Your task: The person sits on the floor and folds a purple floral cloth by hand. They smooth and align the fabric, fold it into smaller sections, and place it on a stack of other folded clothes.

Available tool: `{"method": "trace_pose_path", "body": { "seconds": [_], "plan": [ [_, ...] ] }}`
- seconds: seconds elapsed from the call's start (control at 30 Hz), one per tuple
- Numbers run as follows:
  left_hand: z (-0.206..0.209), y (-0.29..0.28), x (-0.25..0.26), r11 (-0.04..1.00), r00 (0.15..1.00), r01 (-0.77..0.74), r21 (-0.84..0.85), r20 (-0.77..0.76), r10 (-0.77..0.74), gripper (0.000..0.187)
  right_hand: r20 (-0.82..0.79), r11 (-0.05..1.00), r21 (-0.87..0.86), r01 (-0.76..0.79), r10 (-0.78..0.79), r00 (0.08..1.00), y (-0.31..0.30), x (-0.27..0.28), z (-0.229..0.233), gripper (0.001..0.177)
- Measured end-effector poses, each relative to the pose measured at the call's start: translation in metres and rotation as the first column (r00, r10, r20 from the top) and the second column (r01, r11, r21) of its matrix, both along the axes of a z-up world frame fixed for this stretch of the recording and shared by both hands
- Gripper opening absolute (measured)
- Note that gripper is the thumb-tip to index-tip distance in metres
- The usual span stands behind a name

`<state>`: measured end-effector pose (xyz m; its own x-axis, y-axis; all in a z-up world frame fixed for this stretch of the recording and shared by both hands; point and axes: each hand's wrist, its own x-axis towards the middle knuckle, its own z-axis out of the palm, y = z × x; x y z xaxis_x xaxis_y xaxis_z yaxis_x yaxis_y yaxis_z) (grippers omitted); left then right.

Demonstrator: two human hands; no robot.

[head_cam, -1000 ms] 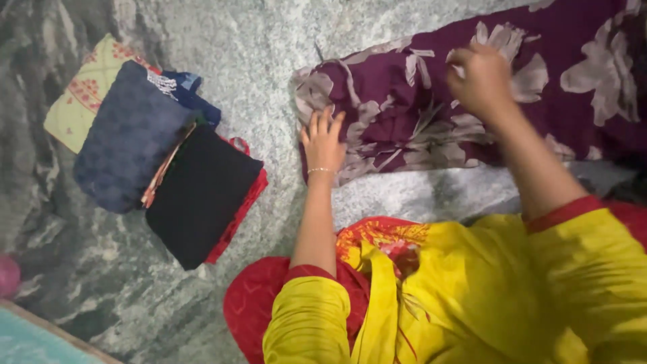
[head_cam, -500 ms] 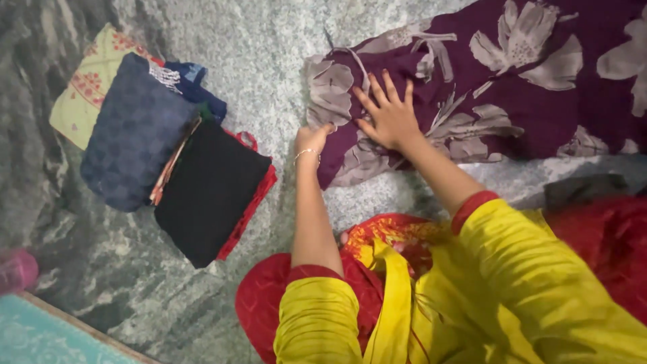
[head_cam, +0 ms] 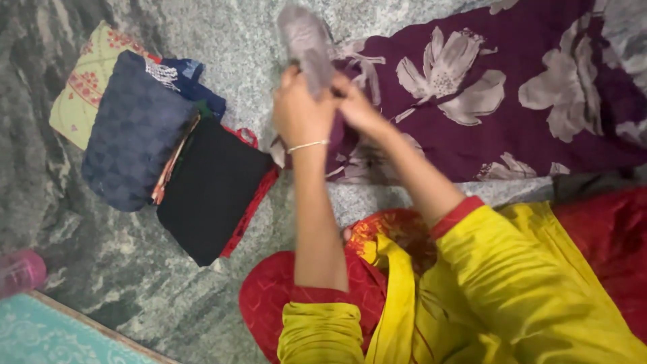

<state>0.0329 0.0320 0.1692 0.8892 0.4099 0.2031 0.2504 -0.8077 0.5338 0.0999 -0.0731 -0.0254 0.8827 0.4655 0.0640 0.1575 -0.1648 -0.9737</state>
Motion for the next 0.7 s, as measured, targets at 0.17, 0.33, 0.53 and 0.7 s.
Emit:
{"method": "trace_pose_path", "body": {
  "seconds": [0.17, 0.33, 0.53, 0.7],
  "plan": [
    [-0.001, -0.084, -0.004, 0.987, 0.953, 0.132, 0.086, -0.285, -0.103, 0.039, -0.575, 0.975, -0.008, 0.223, -0.187, 0.796, -0.087, 0.017, 0.082, 0.042],
    [-0.017, -0.146, -0.008, 0.956, 0.708, 0.254, 0.147, -0.701, -0.08, 0.068, -0.546, 0.983, 0.099, 0.154, -0.076, 0.834, -0.119, 0.013, 0.076, 0.067],
    [-0.041, -0.152, -0.026, 0.902, 0.751, 0.37, 0.225, -0.644, -0.147, 0.08, -0.084, 0.867, -0.347, 0.358, -0.409, 0.909, -0.083, 0.008, 0.128, 0.088],
    [-0.105, -0.138, -0.045, 0.88, 0.784, 0.445, 0.169, -0.547, -0.291, 0.057, 0.003, 0.662, -0.68, 0.315, -0.427, 0.904, -0.088, 0.039, 0.059, 0.057]
  ]
}}
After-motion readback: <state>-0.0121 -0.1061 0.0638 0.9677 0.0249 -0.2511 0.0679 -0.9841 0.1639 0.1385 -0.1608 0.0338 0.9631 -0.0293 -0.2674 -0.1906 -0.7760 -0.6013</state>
